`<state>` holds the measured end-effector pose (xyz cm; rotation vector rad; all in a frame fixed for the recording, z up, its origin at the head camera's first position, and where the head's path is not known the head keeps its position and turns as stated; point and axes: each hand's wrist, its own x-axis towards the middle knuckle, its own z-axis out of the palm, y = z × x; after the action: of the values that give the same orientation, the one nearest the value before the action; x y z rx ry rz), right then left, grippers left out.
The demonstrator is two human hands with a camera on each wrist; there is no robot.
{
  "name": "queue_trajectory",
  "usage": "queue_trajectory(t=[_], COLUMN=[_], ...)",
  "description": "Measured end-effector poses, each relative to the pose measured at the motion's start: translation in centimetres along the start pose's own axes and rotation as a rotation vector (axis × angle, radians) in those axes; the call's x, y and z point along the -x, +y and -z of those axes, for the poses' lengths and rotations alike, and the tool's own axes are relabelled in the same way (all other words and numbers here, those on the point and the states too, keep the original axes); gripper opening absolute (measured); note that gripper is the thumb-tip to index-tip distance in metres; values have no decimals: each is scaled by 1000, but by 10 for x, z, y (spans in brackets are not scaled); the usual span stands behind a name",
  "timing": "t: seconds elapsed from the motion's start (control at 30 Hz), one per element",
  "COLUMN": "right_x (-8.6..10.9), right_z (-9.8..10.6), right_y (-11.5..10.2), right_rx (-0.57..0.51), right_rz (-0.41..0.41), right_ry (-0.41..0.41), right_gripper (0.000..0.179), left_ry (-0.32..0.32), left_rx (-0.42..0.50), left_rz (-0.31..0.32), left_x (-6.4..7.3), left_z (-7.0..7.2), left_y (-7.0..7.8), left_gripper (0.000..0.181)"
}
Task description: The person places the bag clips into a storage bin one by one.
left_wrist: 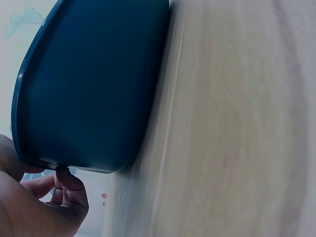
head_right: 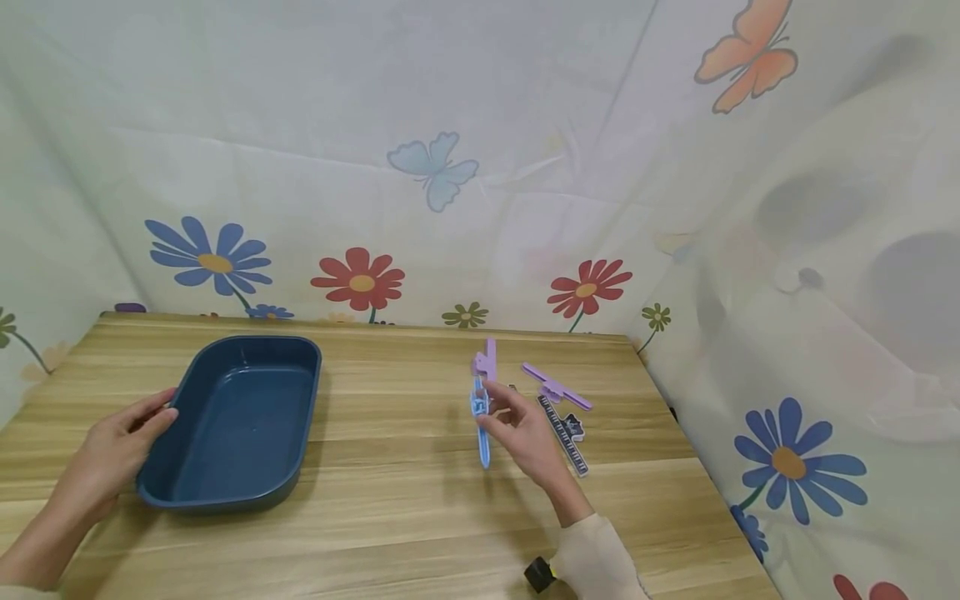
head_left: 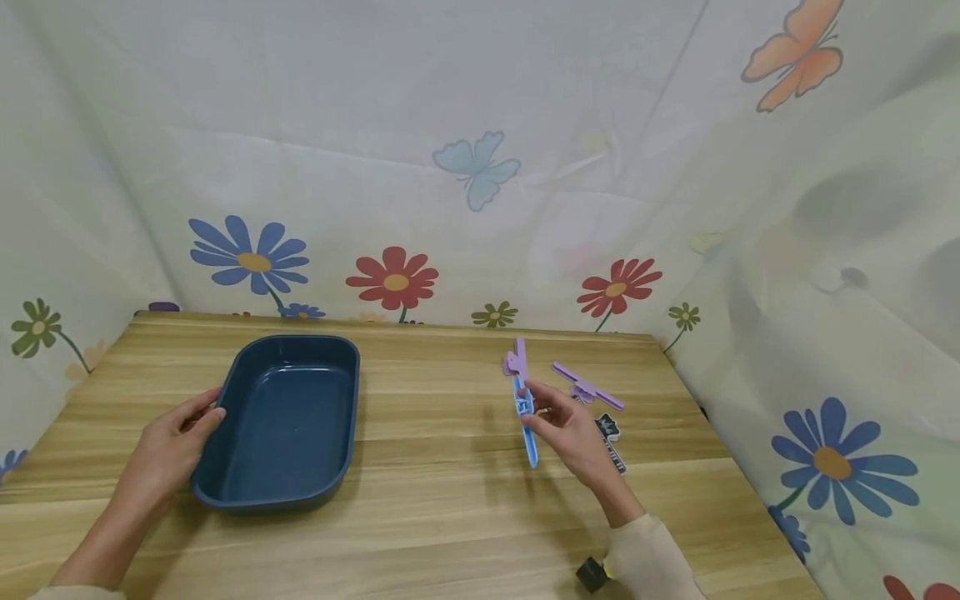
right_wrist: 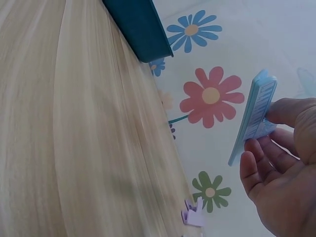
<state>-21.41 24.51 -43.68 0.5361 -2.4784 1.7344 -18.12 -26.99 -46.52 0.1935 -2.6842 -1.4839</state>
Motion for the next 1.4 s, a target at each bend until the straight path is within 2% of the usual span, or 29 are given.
queue_trajectory(t=[0.6,0.83,1.2,1.4], right_x=[-11,-17,-30,-37], right_z=[-11,-23,-46,-58], right_y=[-10,-17,-25,-28], right_rx=[8,32,3,23], right_rz=[45,36,105,110], right_ry=[-14,-20,-46,-56], right_gripper=[48,48,50,49], left_ry=[5,1,9,4], left_rx=[9,17,23,12], left_rz=[-1,-1,-14,-11], left_x=[0,0,0,-1], left_z=[0,0,-2,-1], left_y=[1,1,-1,0], left_gripper=[65,65,63,65])
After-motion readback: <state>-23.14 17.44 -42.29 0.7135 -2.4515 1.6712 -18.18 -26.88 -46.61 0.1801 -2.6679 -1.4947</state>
